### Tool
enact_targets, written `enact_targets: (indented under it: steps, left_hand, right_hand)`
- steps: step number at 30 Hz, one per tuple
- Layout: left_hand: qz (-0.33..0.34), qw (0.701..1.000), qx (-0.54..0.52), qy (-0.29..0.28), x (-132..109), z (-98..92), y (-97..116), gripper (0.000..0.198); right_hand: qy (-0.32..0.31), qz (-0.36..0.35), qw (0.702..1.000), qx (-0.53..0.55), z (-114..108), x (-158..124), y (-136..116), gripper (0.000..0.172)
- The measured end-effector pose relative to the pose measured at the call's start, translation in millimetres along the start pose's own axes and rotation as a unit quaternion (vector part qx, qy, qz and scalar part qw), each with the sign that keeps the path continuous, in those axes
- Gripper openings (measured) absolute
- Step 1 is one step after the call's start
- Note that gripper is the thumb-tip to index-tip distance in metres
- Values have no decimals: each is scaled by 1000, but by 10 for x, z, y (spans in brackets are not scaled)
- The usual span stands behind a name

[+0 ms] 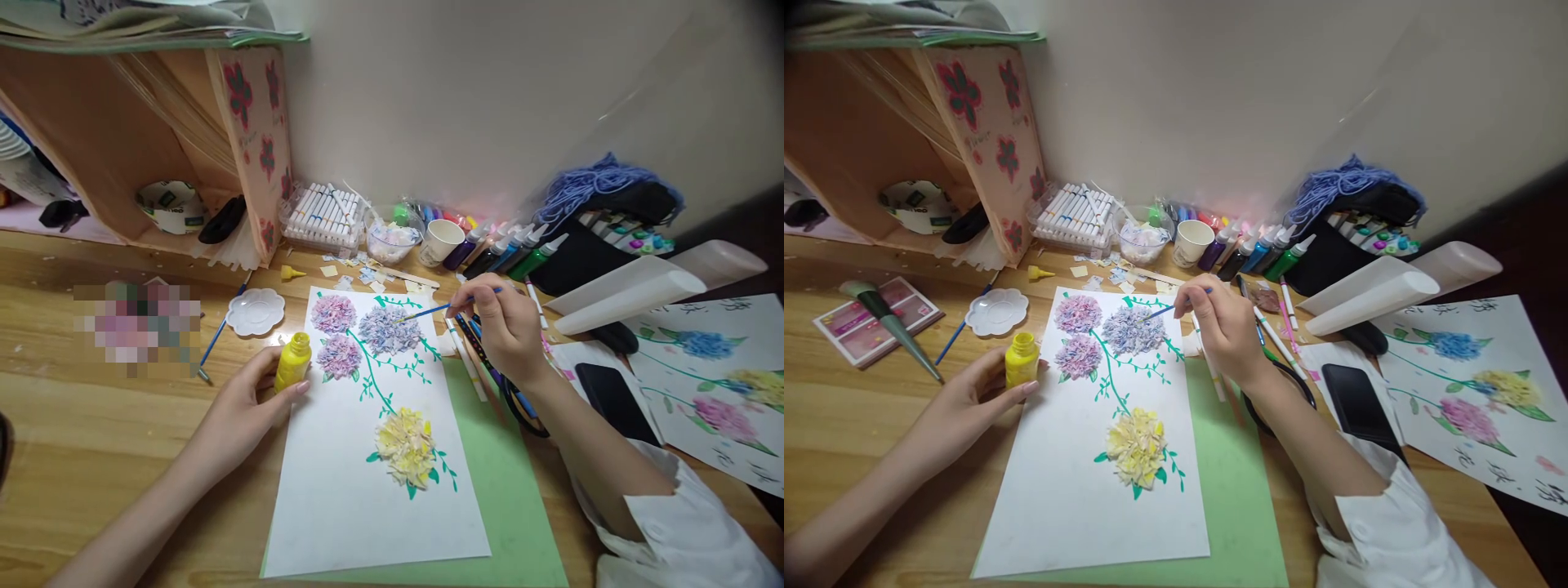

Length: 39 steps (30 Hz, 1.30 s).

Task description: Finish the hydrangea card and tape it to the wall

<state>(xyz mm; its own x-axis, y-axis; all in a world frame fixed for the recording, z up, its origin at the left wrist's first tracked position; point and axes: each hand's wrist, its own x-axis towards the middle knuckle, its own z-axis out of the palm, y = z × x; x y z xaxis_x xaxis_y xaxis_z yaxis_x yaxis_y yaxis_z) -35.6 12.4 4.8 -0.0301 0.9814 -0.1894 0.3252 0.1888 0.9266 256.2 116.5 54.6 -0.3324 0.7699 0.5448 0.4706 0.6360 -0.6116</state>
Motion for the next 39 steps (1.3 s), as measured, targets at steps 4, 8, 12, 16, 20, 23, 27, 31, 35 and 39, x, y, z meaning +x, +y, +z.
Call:
enact_targets:
  steps: [4,8,12,16,20,23,27,31,35,39]
  left_hand:
    - [3,1000,4,4,-3,-2,-4,38]
    - [3,1000,-2,3,-7,-4,-4,38]
    - [8,1000,-17,11,-22,7,32,38]
    - [32,999,-24,12,-56,19,74,31]
    - [58,998,-13,22,-89,16,99,27]
    - [78,997,-1,27,-120,14,123,27]
    - [108,994,-5,17,-184,18,176,25]
    - [130,991,-15,2,-255,21,260,25]
    - [155,988,-7,-1,-321,15,340,25]
    - [201,980,-6,6,-358,25,363,26]
  right_hand:
    - [-12,-7,1000,-7,-6,-11,7,33]
    - [93,1,993,67,-20,-14,-51,30]
    - [123,42,970,204,-27,-17,-243,23]
    - [83,53,947,306,-31,-52,-481,24]
    - [64,54,943,322,-20,-96,-646,25]
    - [48,47,942,328,4,-122,-717,25]
    - [31,46,944,325,28,-162,-789,24]
    - [32,48,944,325,-2,-218,-886,24]
    - [66,48,945,317,-107,-285,-1019,24]
    - [104,58,945,303,-221,-382,-1157,23]
